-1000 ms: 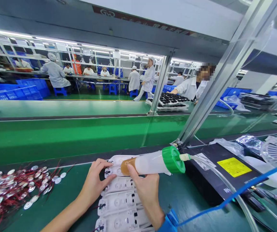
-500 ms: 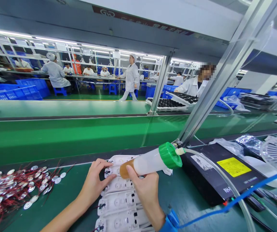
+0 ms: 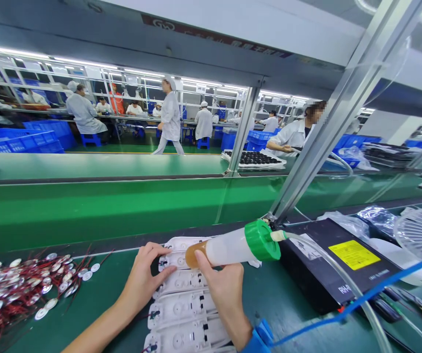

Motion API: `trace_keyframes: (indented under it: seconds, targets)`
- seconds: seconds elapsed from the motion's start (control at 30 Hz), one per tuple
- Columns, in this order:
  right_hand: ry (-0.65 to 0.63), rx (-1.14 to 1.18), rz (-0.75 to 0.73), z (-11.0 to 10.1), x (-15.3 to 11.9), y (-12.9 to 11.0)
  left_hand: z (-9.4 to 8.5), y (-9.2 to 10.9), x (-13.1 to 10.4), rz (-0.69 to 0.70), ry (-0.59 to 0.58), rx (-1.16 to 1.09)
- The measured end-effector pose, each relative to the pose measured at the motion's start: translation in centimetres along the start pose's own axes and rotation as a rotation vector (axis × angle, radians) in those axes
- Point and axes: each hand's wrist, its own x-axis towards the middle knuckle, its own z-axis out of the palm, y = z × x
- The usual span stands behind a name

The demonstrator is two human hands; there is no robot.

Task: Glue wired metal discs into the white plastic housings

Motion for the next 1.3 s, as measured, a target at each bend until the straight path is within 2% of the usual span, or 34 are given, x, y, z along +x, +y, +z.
trace_keyframes:
  seconds: [0.63,0.8,1.1,1.3]
  targets:
    - [-0.068,0.04,-0.037,-0.1,-0.3,0.7,0.0,0.0,-0.1,-0.011,0.015,-0.001]
    - [-0.02,0.019,-0.028,-0.2,-0.3,1.1,-0.1,0.1,-0.2,-0.007,0.026,0.003]
    - [-0.017,0.05,-0.014,-0.5,-0.5,0.4,-0.1,0.1,0.0,-0.008,0.025,0.018]
    - [0.12,0.085,0.01,-1.2,-0.2,-0.3,-1.3,0.7,-0.7,-0.031,0.007,0.047]
